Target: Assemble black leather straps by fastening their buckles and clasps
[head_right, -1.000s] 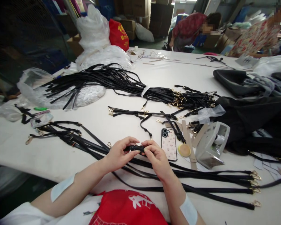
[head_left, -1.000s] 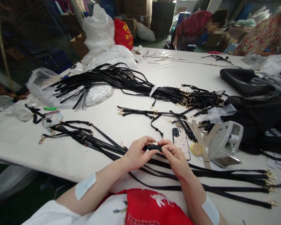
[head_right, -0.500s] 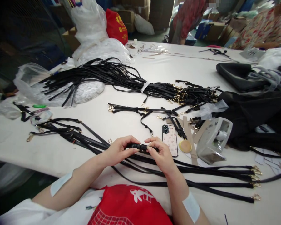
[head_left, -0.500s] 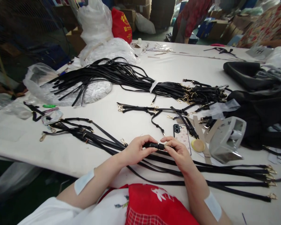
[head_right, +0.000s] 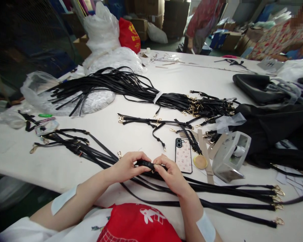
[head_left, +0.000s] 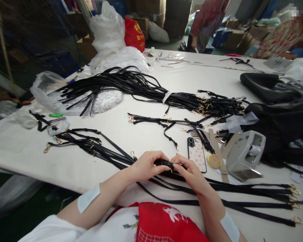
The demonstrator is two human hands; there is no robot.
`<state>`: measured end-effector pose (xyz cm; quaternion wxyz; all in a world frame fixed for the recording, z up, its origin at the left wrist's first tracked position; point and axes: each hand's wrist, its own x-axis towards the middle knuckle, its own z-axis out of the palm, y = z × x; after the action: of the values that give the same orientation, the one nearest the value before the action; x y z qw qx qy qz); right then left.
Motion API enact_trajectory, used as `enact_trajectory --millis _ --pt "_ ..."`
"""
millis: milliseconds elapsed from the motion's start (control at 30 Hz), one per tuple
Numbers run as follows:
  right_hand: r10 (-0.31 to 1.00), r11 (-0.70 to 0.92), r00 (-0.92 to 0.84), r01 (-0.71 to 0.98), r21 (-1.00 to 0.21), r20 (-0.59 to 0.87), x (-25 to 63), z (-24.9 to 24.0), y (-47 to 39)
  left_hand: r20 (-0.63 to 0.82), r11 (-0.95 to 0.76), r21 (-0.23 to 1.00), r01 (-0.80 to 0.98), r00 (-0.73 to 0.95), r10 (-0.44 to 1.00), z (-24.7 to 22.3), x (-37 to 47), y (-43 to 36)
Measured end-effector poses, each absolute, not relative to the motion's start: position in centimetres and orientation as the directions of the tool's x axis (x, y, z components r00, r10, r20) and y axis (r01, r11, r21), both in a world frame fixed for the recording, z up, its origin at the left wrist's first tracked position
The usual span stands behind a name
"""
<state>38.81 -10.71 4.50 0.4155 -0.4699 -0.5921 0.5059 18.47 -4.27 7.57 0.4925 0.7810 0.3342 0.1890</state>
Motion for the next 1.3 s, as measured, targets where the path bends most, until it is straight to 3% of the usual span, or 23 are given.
enact_trajectory --millis 333,467,600,767,1000,1300 --pt "0.98 0.095 -0.198 0.297 -0.95 0.036 38.7 4.4 -10.7 -0.062 -0.347 0.861 0.373 0.752 0.656 7.7 17.0 -3.4" --pt "0.99 0.105 -0.126 0.305 -0.947 0.069 38.5 4.3 -10.8 0.006 -0.347 0.867 0.359 0.688 0.726 7.2 18.3 -4.2" --pt "0.993 0.087 -0.098 0.264 -0.961 0.063 38.3 4.5 -11.1 0.123 -0.397 0.85 0.347 0.602 0.789 6.9 18.9 -4.8" --pt "0.991 0.086 -0.111 0.153 -0.984 0.07 38.1 4.7 -11.3 0.192 -0.469 0.819 0.331 0.611 0.768 7.1 19.1 -5.2" --pt "0.988 0.099 -0.127 0.096 -0.99 0.087 37.8 4.6 -11.5 0.241 -0.52 0.813 0.26 0.664 0.708 7.4 19.5 -5.3" --pt "0.994 0.11 -0.033 0.119 -0.987 0.106 37.9 4.3 -11.7 0.199 -0.426 0.856 0.292 0.575 0.794 7.2 19.7 -5.5"
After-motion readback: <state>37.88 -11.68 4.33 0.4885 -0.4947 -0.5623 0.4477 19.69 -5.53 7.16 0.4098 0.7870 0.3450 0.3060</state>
